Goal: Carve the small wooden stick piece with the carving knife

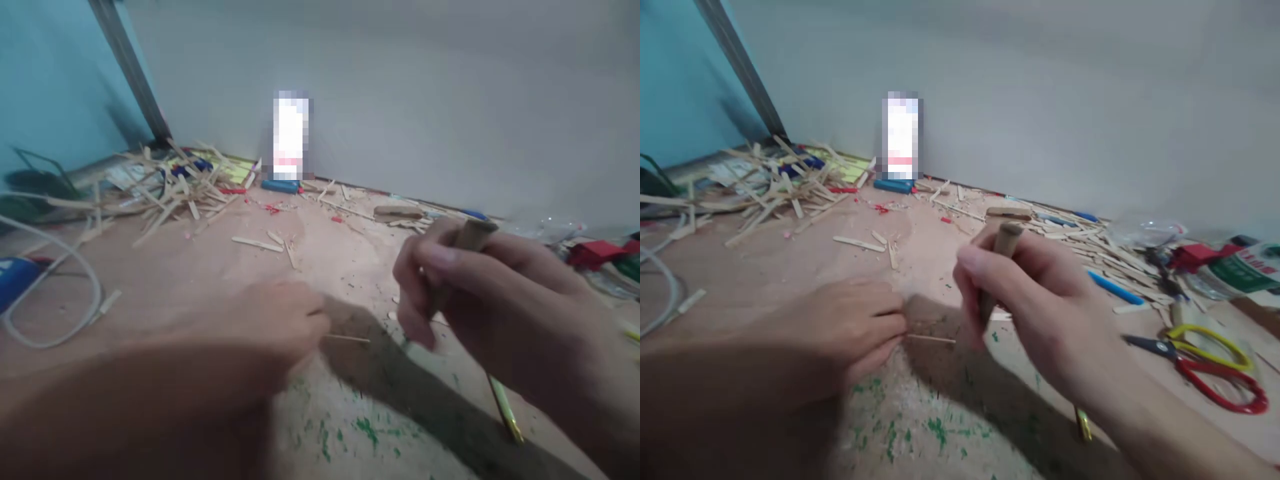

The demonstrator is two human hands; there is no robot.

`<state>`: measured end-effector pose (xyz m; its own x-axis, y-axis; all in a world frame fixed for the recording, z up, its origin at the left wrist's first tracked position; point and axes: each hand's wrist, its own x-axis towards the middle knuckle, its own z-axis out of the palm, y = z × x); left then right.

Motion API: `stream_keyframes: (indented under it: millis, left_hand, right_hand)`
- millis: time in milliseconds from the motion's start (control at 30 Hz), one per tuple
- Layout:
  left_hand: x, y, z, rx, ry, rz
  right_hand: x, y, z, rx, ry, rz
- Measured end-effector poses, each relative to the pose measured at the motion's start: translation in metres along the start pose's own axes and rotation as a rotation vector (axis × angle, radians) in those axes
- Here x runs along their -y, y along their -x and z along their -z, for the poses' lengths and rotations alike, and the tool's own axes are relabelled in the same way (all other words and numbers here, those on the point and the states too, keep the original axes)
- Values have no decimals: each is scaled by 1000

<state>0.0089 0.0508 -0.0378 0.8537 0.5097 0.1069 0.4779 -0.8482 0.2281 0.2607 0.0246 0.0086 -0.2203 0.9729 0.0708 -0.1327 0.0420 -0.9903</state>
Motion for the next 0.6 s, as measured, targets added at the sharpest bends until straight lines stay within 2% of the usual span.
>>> stream_keyframes:
  millis: [133, 233, 400, 600]
  left_hand:
    - [28, -3, 0, -32, 68, -20]
    - [37, 1, -14, -101, 128, -7]
    - [42, 4, -43, -181, 229, 24]
    - [40, 7, -44, -172, 356, 69]
  right_hand:
    - [7, -36, -30, 32, -94, 67]
    - [7, -55, -44, 73, -173, 97]
    - [-11, -53, -38, 141, -214, 58]
    - [-28, -35, -30, 101, -254, 52]
